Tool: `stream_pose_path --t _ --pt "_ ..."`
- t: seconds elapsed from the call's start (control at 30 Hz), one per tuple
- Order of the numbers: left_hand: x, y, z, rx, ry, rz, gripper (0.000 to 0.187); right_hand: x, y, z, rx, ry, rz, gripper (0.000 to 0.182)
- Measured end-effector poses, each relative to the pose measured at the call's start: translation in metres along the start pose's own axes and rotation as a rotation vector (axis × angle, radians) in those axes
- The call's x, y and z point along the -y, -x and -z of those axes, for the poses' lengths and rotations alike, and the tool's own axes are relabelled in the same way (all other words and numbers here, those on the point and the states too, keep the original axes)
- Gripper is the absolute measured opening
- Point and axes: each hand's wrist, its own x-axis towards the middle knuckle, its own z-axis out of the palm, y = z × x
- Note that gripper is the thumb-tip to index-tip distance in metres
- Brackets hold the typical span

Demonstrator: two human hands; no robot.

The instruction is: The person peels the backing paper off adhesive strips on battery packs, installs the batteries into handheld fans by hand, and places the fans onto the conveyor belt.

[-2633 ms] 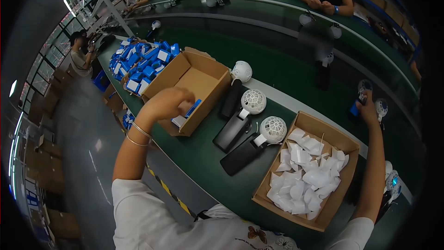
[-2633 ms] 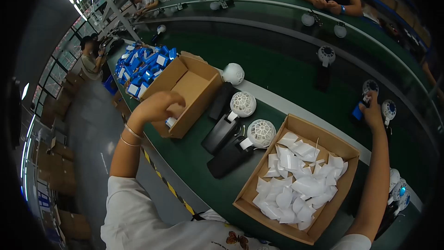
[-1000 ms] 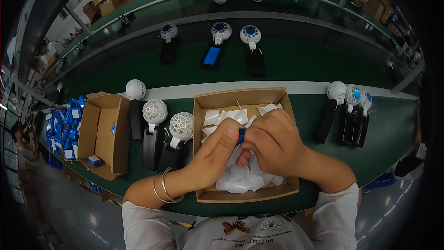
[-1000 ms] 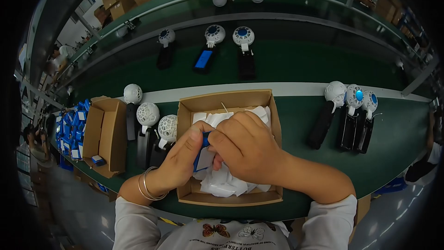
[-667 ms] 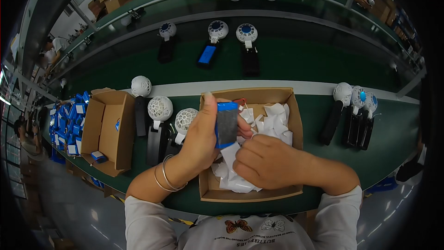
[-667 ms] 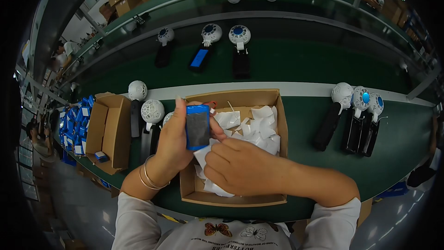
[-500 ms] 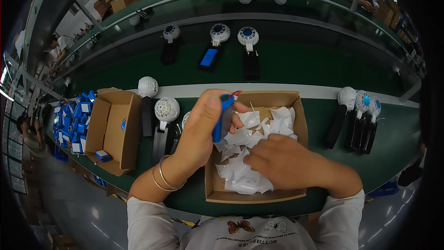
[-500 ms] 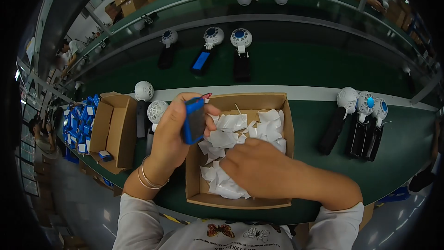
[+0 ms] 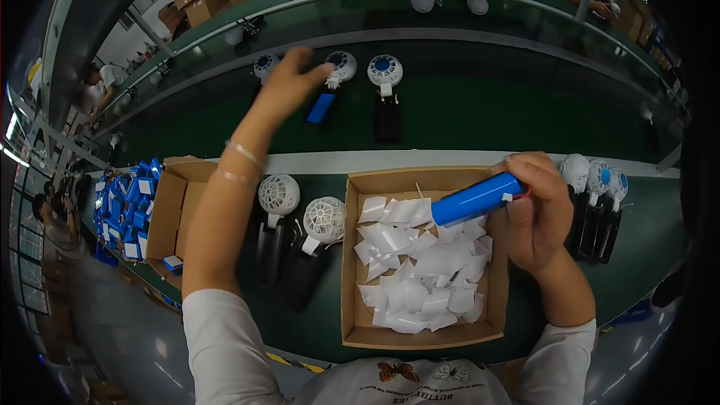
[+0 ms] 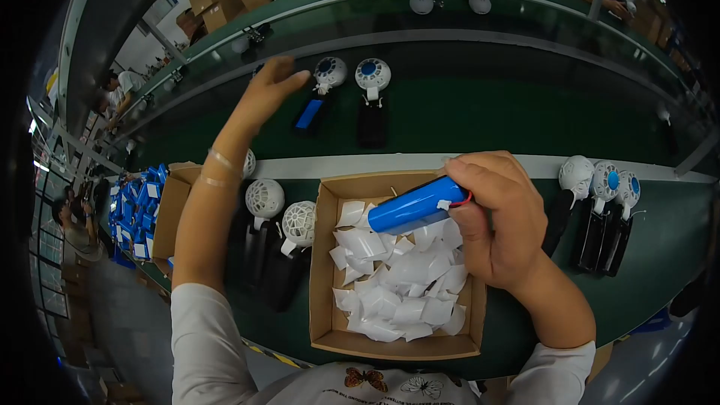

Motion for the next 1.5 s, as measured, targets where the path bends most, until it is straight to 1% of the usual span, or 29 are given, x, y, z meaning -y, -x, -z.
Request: stream_pose_path --t 0.07,0.1,0.13,0.2,0.23,0.27,0.3,0.33,0.4,0.43,0.47,0.53,0.6,0.67,0.7,0.73,0.77,0.8,0.83,0.87,0.9,0.93,1.0,1.17,1.3,1.37,1.4,1.47,1.5 --pt "0.058 -0.037 0.019 -0.049 -0.499 0.218 0.062 -0.001 -0.007 0.009 0.003 -0.007 0.054 0.018" --pt "0.137 -0.069 0.032 0.046 -0.631 0.240 0.061 -0.001 -0.010 0.014 0.015 -0.016 0.115 0.019" --pt "0.159 -0.069 0.041 0.085 -0.672 0.268 0.059 -0.001 -0.012 0.017 -0.014 0.016 0.129 0.019" --pt "0.180 -0.072 0.053 0.177 -0.690 0.362 0.050 -0.003 -0.013 0.019 -0.095 -0.184 0.018 0.017" --pt "0.152 -0.077 0.050 0.176 -0.698 0.332 0.050 -0.010 -0.014 0.024 -0.070 -0.194 0.049 0.017" --pt "0.129 -0.072 0.048 0.053 -0.464 0.594 0.047 -0.010 -0.010 0.025 -0.077 -0.188 0.046 0.017" --pt "0.117 -0.063 0.049 -0.078 -0.212 0.857 0.045 -0.006 -0.008 0.021 -0.146 -0.381 -0.123 0.018" --pt "0.119 -0.064 0.051 -0.085 -0.206 0.869 0.045 -0.005 -0.008 0.019 -0.206 -0.576 -0.293 0.019" --pt "0.126 -0.070 0.059 -0.376 0.884 0.963 0.043 -0.006 -0.009 0.016 -0.152 -0.596 -0.322 0.023" --pt "0.109 -0.057 0.055 -0.307 1.014 0.785 0.041 -0.006 -0.009 0.014 -0.161 -0.702 -0.396 0.024" --pt "0.075 -0.043 0.045 -0.240 1.133 0.595 0.039 -0.007 -0.010 0.012 -0.168 -0.806 -0.469 0.024" --pt "0.015 -0.004 0.025 -0.134 1.213 0.364 0.040 -0.006 -0.012 0.001 -0.120 -0.904 -0.484 0.024" --pt "-0.041 0.043 0.007 -0.129 1.196 0.239 0.038 0.002 -0.017 -0.010 -0.006 -0.911 -0.434 0.024" --pt "-0.059 0.086 -0.010 -0.086 1.079 0.138 0.033 0.019 -0.025 -0.018 0.094 -0.906 -0.432 0.028" --pt "-0.073 0.106 -0.017 -0.062 1.138 0.142 0.030 0.031 -0.031 -0.023 0.140 -0.886 -0.448 0.032" --pt "-0.081 0.122 -0.021 -0.034 1.197 0.144 0.034 0.032 -0.031 -0.035 0.074 -0.830 -0.267 0.028" --pt "-0.074 0.130 -0.021 0.137 1.236 0.179 0.050 0.034 -0.039 -0.038 0.076 -0.822 -0.267 0.028" --pt "-0.081 0.137 -0.024 0.143 1.241 0.177 0.050 0.034 -0.049 -0.038 0.099 -0.501 0.072 0.026" --pt "-0.093 0.142 -0.028 0.056 1.253 0.146 0.054 0.036 -0.056 -0.041 0.120 -0.171 0.402 0.025" --pt "-0.099 0.148 -0.032 -0.037 1.264 0.116 0.059 0.039 -0.053 -0.051 0.057 -0.106 0.438 0.026" --pt "-0.092 0.152 -0.031 0.073 1.373 0.043 0.062 0.039 -0.051 -0.058 0.059 -0.106 0.439 0.026" --pt "-0.089 0.154 -0.032 0.071 1.373 0.040 0.062 0.039 -0.050 -0.065 0.101 -0.043 0.415 0.027" --pt "-0.088 0.154 -0.034 0.020 1.290 -0.088 0.065 0.037 -0.046 -0.074 0.143 0.021 0.401 0.029" --pt "-0.084 0.152 -0.034 -0.005 1.313 -0.034 0.066 0.032 -0.044 -0.081 0.094 0.009 0.333 0.027" --pt "-0.083 0.151 -0.032 -0.003 1.358 -0.026 0.067 0.032 -0.043 -0.084 0.092 0.032 0.346 0.029" --pt "-0.082 0.152 -0.034 -0.005 1.352 -0.049 0.067 0.037 -0.046 -0.082 0.063 0.164 0.335 0.031" --pt "-0.082 0.152 -0.035 -0.001 1.343 -0.069 0.068 0.035 -0.045 -0.081 0.064 0.161 0.337 0.031" --pt "-0.086 0.153 -0.036 0.011 1.360 -0.057 0.068 0.030 -0.043 -0.083 0.088 0.117 0.201 0.045" --pt "-0.087 0.154 -0.036 0.027 1.377 -0.043 0.068 0.028 -0.043 -0.085 0.088 0.119 0.201 0.045"
